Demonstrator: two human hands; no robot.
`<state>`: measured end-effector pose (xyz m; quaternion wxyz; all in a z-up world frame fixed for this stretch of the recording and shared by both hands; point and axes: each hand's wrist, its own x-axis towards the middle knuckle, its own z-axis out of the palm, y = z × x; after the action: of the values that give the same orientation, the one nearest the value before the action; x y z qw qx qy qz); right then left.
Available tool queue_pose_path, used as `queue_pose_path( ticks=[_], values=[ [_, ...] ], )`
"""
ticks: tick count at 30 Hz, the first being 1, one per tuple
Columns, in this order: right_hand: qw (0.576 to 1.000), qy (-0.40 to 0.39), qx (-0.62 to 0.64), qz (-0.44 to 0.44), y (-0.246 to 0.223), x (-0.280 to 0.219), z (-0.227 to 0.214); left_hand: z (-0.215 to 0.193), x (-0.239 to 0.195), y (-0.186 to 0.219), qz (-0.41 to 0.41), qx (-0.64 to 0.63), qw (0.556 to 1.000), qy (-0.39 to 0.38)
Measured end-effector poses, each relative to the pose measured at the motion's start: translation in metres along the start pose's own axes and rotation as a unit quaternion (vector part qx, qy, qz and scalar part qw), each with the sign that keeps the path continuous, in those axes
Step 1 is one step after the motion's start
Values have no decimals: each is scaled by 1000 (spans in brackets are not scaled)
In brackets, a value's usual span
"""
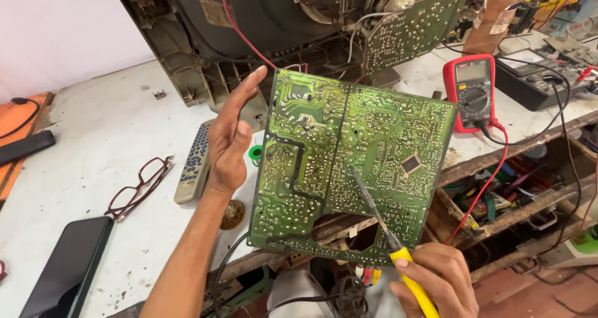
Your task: The person solders a green circuit board using a soldering iron and solder wire. They hold the board with one hand while applying heat and solder to various points on the board's surface.
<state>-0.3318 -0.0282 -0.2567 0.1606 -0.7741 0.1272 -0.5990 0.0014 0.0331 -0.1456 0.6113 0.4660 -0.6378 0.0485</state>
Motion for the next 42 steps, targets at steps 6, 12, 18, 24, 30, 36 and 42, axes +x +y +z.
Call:
queue_pose_path(
  ticks=[6, 12, 18, 24, 30, 36, 42],
  values=[
    [1000, 15, -8, 12, 5, 0, 1, 3, -1, 2, -1, -44, 999, 9],
    [999, 13, -9, 30, 6, -3, 1, 6, 0, -1, -32, -55, 998, -5],
    [1000, -11, 1, 17, 9, -2, 1, 6, -2, -1, -49, -56, 997, -11],
    [1000, 4, 8, 16, 4, -4, 3, 6, -3, -7, -42, -45, 998, -13],
    [999, 4, 34, 26, 6, -5, 1, 6, -4, -9, -45, -59, 997, -8],
    [999, 6, 34, 29, 8, -4, 1, 7, -3, -10, -32, -30, 999, -6],
    [999, 8, 43, 25, 9, -6, 1, 6, -3, -10, -38, -28, 999, -11]
  ],
)
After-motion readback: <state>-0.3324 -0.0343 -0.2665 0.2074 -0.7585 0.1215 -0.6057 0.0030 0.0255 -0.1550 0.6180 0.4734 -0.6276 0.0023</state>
